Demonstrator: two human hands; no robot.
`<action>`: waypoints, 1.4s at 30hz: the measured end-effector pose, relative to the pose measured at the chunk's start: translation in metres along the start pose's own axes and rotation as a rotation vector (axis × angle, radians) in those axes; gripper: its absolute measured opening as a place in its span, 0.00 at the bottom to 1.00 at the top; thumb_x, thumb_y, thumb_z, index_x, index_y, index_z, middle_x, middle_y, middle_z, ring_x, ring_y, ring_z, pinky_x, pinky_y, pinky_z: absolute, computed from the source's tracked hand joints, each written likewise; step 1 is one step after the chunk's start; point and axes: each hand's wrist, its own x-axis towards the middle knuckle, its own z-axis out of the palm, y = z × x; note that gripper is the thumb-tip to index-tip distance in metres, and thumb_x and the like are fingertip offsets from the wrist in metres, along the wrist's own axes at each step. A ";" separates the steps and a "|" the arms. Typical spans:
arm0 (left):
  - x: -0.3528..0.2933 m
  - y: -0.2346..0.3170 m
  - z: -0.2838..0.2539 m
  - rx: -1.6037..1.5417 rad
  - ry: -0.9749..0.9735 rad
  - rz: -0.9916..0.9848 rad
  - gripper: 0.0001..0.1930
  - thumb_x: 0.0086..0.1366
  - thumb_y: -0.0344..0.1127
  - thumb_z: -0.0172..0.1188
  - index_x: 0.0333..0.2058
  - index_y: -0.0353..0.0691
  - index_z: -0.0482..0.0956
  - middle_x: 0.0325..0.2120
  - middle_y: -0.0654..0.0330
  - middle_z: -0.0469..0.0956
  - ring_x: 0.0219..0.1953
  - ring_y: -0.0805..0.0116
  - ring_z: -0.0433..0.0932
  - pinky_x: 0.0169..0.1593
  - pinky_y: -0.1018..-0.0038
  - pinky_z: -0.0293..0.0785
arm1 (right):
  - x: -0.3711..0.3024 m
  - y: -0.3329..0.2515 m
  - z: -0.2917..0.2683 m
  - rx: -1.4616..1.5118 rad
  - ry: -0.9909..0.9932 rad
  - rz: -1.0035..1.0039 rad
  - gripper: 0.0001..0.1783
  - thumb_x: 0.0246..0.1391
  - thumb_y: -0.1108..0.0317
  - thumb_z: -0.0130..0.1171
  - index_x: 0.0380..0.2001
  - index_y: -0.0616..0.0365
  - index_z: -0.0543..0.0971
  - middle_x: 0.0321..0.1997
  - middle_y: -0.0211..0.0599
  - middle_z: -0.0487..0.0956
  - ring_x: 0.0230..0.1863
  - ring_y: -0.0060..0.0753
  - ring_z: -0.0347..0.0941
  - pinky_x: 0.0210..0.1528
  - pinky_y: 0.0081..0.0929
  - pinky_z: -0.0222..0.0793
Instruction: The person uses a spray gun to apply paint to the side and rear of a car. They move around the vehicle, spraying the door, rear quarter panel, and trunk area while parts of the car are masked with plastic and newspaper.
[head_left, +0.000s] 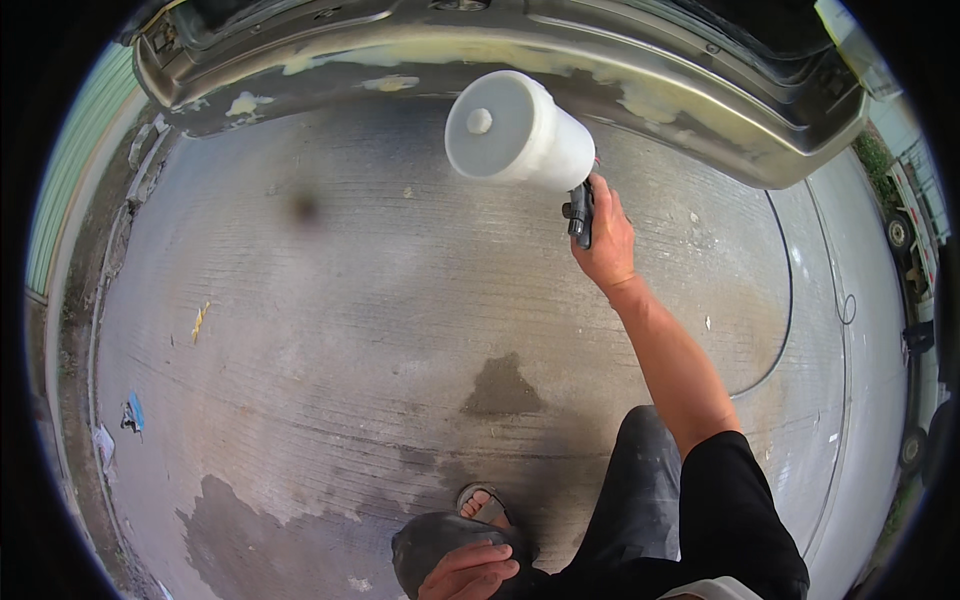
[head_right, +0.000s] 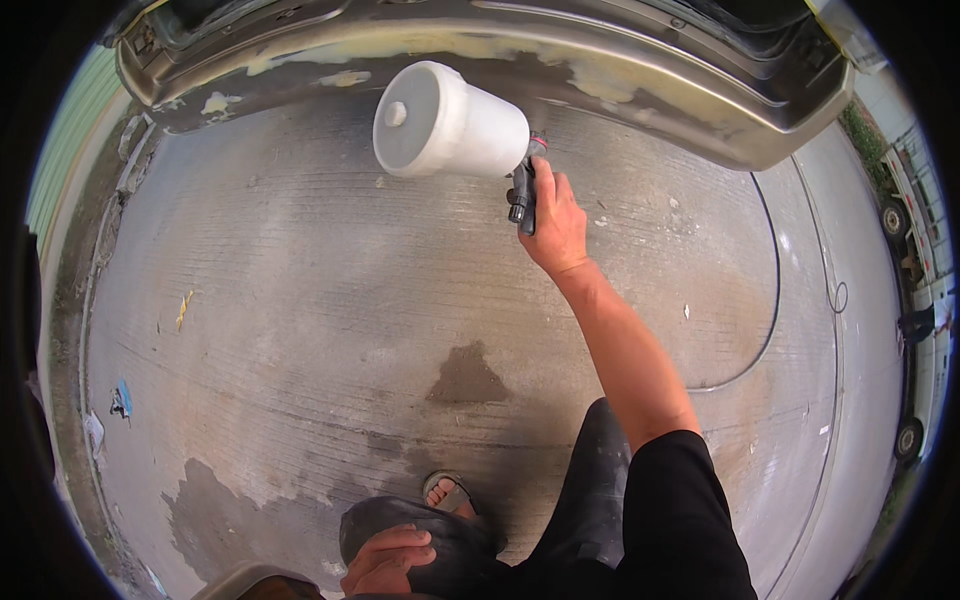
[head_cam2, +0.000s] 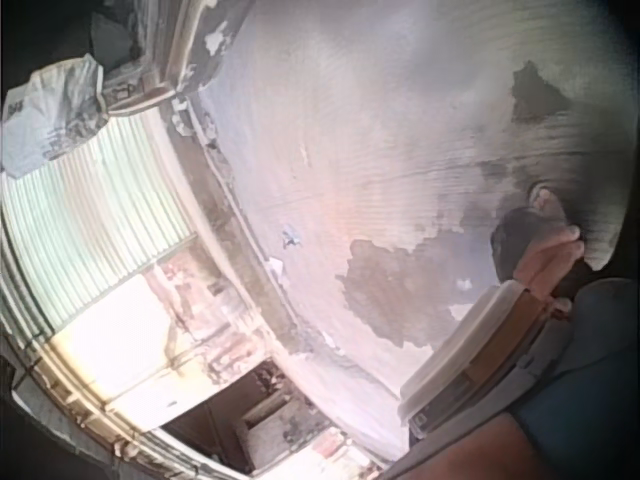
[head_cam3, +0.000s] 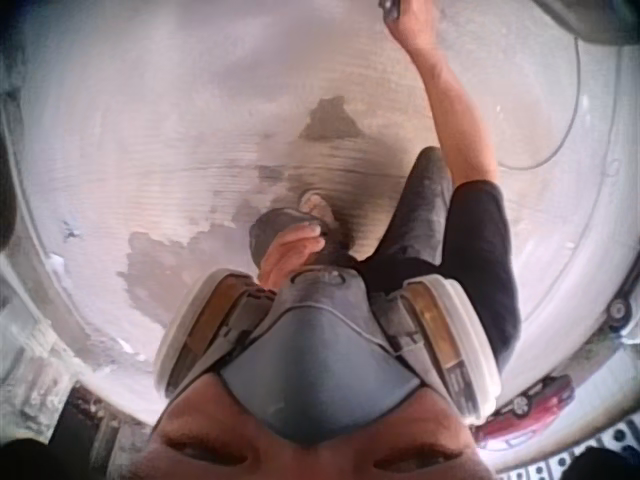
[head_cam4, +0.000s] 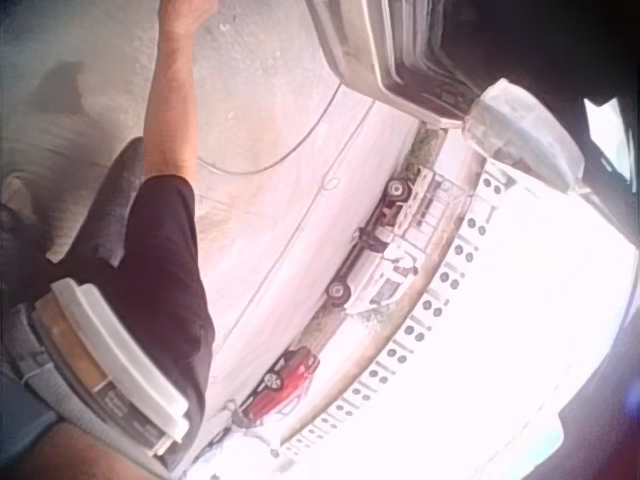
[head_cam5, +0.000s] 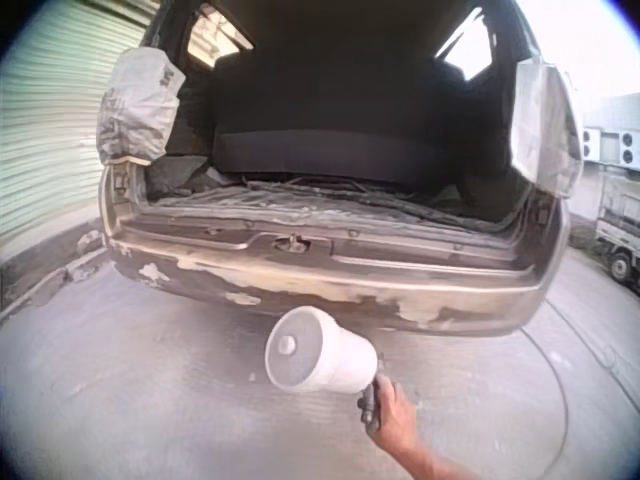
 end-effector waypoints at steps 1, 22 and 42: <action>0.008 0.002 0.005 0.010 -0.053 -0.063 0.24 0.62 0.40 0.63 0.50 0.25 0.77 0.41 0.37 0.80 0.45 0.39 0.80 0.51 0.53 0.76 | -0.009 0.024 -0.026 -0.044 0.096 -0.010 0.43 0.43 0.78 0.63 0.65 0.51 0.61 0.43 0.47 0.74 0.41 0.58 0.74 0.36 0.49 0.74; 0.031 0.045 0.038 0.233 -0.067 -0.314 0.17 0.61 0.36 0.62 0.46 0.31 0.82 0.49 0.43 0.79 0.52 0.51 0.79 0.57 0.62 0.75 | 0.043 -0.096 -0.003 0.663 0.099 0.214 0.32 0.56 0.73 0.63 0.64 0.54 0.67 0.35 0.40 0.80 0.36 0.28 0.77 0.43 0.31 0.74; 0.044 0.025 0.063 0.087 -0.259 -0.323 0.30 0.69 0.56 0.55 0.49 0.29 0.80 0.49 0.41 0.78 0.52 0.45 0.77 0.58 0.58 0.72 | -0.044 0.122 -0.274 0.201 0.439 0.645 0.31 0.59 0.70 0.61 0.67 0.50 0.68 0.26 0.25 0.75 0.24 0.14 0.70 0.18 0.19 0.68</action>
